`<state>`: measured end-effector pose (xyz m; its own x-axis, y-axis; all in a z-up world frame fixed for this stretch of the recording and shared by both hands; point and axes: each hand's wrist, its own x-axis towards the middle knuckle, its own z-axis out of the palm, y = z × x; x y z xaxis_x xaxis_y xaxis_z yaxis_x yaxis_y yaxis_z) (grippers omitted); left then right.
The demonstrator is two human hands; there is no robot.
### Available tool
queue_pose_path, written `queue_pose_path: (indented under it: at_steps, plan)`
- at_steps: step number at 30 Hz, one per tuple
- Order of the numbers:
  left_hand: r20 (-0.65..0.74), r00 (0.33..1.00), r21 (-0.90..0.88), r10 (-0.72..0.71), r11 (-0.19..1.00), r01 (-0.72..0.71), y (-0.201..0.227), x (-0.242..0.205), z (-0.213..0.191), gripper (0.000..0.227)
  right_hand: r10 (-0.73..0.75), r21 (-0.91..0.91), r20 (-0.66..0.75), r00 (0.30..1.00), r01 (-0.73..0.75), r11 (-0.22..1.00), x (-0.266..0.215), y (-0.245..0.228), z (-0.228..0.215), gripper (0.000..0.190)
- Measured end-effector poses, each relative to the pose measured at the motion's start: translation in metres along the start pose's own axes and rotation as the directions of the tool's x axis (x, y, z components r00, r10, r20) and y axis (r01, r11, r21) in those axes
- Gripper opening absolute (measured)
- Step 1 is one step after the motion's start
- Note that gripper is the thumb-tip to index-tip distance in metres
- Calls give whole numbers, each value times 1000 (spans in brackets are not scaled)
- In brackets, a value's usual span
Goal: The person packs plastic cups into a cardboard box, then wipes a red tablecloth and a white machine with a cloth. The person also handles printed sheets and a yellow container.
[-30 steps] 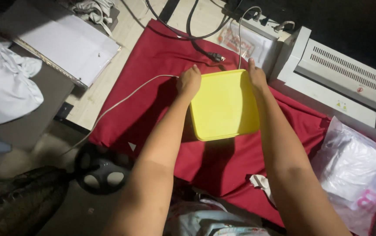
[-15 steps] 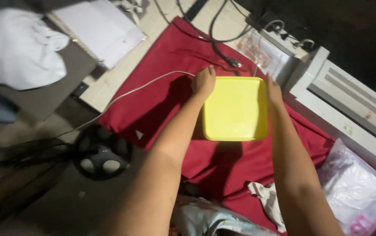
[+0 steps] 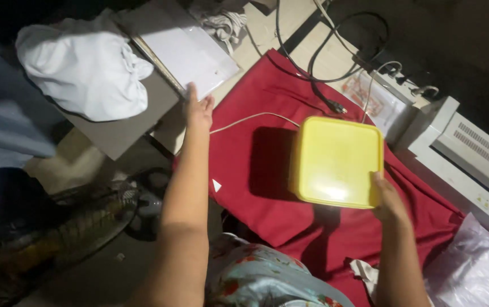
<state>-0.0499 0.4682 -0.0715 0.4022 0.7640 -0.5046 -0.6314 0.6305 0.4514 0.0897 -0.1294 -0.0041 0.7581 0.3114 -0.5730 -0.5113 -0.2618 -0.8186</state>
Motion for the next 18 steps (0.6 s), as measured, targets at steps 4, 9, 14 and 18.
queue_pose_path:
  at_steps: [4, 9, 14, 18]
  plan:
    - [101, 993, 175, -65, 983, 46, 24, -23, 29, 45, -42, 42, 33, 999, 41, 998, -32, -64, 38, 64]
    - [276, 961, 90, -30, 996, 5, 72, -128, 44, 40, -232, 75, 58, 971, 227, 971, 4, -121, 98, 53]
    - [381, 922, 135, -71, 991, 20, 135, -244, 44, 37, -248, -55, 234, 940, 267, 962, 53, -163, 212, 52]
    - [389, 921, 244, 12, 963, -116, 149, -269, 40, 40, -242, -7, 364, 899, 262, 965, 71, -201, 311, 53]
